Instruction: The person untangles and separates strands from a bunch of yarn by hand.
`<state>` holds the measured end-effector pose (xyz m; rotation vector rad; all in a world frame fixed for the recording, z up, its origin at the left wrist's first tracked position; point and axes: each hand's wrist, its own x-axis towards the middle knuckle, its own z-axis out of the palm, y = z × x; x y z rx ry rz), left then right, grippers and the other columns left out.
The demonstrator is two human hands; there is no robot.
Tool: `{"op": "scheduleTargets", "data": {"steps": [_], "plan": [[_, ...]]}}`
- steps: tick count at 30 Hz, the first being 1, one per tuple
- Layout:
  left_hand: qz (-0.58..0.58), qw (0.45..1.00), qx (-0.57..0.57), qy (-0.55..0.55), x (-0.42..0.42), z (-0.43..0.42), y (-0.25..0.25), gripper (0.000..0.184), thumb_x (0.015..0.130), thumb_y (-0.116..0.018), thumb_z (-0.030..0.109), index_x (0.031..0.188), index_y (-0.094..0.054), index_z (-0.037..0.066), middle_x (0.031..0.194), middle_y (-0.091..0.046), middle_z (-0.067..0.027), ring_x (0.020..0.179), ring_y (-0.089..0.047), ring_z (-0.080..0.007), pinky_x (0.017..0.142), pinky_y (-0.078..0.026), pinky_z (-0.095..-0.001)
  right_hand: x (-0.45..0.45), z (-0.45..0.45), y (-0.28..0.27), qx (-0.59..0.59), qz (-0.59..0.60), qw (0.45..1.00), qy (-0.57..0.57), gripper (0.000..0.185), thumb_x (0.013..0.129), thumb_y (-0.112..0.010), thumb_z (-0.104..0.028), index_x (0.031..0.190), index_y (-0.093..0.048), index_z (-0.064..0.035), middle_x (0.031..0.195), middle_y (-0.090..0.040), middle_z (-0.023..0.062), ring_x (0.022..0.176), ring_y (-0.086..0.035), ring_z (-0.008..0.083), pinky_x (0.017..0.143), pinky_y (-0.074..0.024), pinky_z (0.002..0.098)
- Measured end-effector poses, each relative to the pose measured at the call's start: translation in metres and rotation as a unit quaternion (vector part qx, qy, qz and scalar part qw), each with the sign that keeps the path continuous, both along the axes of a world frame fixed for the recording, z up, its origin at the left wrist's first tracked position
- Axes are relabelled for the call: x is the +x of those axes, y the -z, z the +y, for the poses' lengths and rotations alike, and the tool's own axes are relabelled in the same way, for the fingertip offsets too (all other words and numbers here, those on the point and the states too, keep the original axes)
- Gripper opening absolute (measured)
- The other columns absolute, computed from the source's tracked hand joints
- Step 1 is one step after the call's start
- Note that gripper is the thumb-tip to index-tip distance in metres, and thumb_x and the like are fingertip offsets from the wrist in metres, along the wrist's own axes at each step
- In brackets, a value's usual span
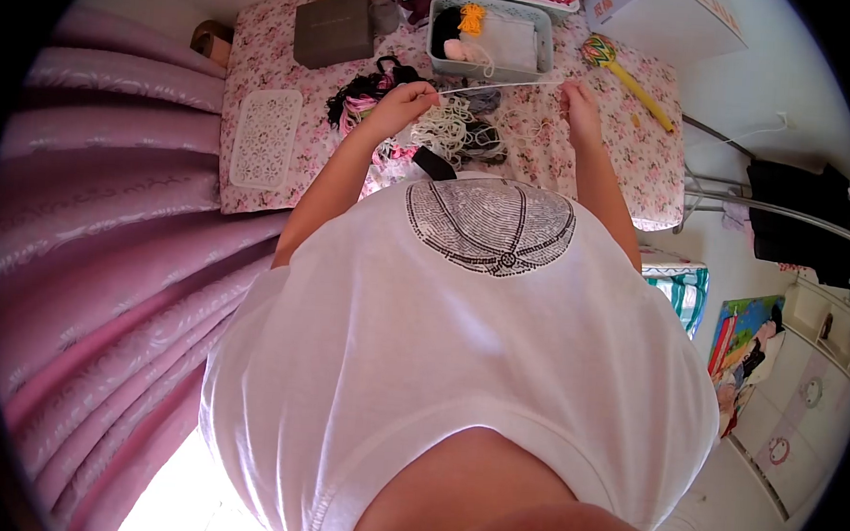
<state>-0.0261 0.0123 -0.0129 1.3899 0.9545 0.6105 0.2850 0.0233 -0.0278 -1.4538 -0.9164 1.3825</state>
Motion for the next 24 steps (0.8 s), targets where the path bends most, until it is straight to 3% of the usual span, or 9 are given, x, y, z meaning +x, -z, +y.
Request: {"op": "scheduleTargets", "data": {"steps": [2, 4, 9, 12, 15, 18, 24], "plan": [[0.006, 1.0, -0.001, 0.01, 0.002, -0.001, -0.003, 0.016, 0.082, -0.046, 0.02, 0.078, -0.05, 0.006, 0.058, -0.039, 0.0056, 0.052, -0.036, -0.0028, 0.046, -0.03, -0.0183, -0.011, -0.005, -0.004, -0.011, -0.165, 0.984, -0.071, 0.024, 0.078, -0.052, -0.021, 0.098, -0.052, -0.0075, 0.076, -0.054, 0.0013, 0.066, -0.05, 0.0088, 0.054, -0.0381, 0.0188], [0.023, 0.999, 0.012, 0.023, 0.014, -0.005, -0.013, 0.016, 0.083, -0.046, 0.02, 0.078, -0.051, 0.006, 0.057, -0.038, 0.0058, 0.05, -0.034, -0.0028, 0.044, -0.029, -0.0182, -0.039, -0.012, -0.002, 0.163, -0.236, 0.948, -0.139, 0.028, 0.077, -0.054, -0.019, 0.101, -0.051, -0.0043, 0.078, -0.055, 0.0053, 0.072, -0.053, 0.0134, 0.059, -0.0429, 0.0232], [0.012, 0.998, 0.054, 0.044, 0.037, -0.008, -0.011, 0.017, 0.083, -0.046, 0.021, 0.077, -0.051, 0.006, 0.055, -0.037, 0.0058, 0.048, -0.033, -0.0026, 0.043, -0.027, -0.018, -0.098, -0.03, -0.017, 0.115, -0.002, 0.942, -0.314, 0.027, 0.077, -0.054, -0.019, 0.099, -0.052, -0.0036, 0.081, -0.056, 0.0035, 0.071, -0.052, 0.013, 0.065, -0.0416, 0.0254], [0.032, 0.996, 0.076, 0.037, 0.033, -0.006, -0.014, 0.017, 0.083, -0.045, 0.021, 0.077, -0.05, 0.006, 0.056, -0.038, 0.0054, 0.049, -0.033, -0.0028, 0.043, -0.028, -0.0181, -0.085, -0.021, -0.011, 0.156, -0.143, 0.925, -0.314, 0.018, 0.081, -0.05, -0.019, 0.092, -0.053, -0.0052, 0.079, -0.053, -0.0012, 0.068, -0.046, 0.007, 0.062, -0.0381, 0.0204], [0.055, 0.996, 0.069, 0.018, 0.017, -0.004, -0.014, 0.018, 0.083, -0.045, 0.022, 0.076, -0.05, 0.006, 0.057, -0.038, 0.0048, 0.049, -0.034, -0.003, 0.044, -0.029, -0.0181, -0.054, -0.013, -0.005, 0.108, -0.12, 0.966, -0.204, 0.017, 0.081, -0.048, -0.022, 0.085, -0.056, -0.0073, 0.076, -0.052, -0.002, 0.064, -0.043, 0.0067, 0.06, -0.0359, 0.02], [0.064, 0.998, 0.029, 0.008, -0.005, -0.002, -0.005, 0.018, 0.084, -0.044, 0.022, 0.076, -0.049, 0.006, 0.058, -0.038, 0.0046, 0.05, -0.035, -0.003, 0.046, -0.032, -0.018, -0.022, -0.009, -0.006, 0.009, -0.037, 0.999, 0.006, 0.02, 0.078, -0.05, -0.022, 0.082, -0.058, -0.0043, 0.075, -0.057, 0.0015, 0.069, -0.051, 0.0101, 0.062, -0.0401, 0.0224], [0.025, 0.999, 0.022, 0.027, 0.0, -0.002, -0.01, 0.018, 0.084, -0.043, 0.021, 0.077, -0.049, 0.006, 0.058, -0.039, 0.0052, 0.049, -0.034, -0.0028, 0.045, -0.031, -0.0176, -0.021, -0.014, 0.029, 0.077, -0.259, 0.941, -0.203, 0.025, 0.077, -0.054, -0.024, 0.093, -0.056, -0.0045, 0.086, -0.057, 0.0053, 0.081, -0.053, 0.0167, 0.072, -0.0411, 0.0268]]}}
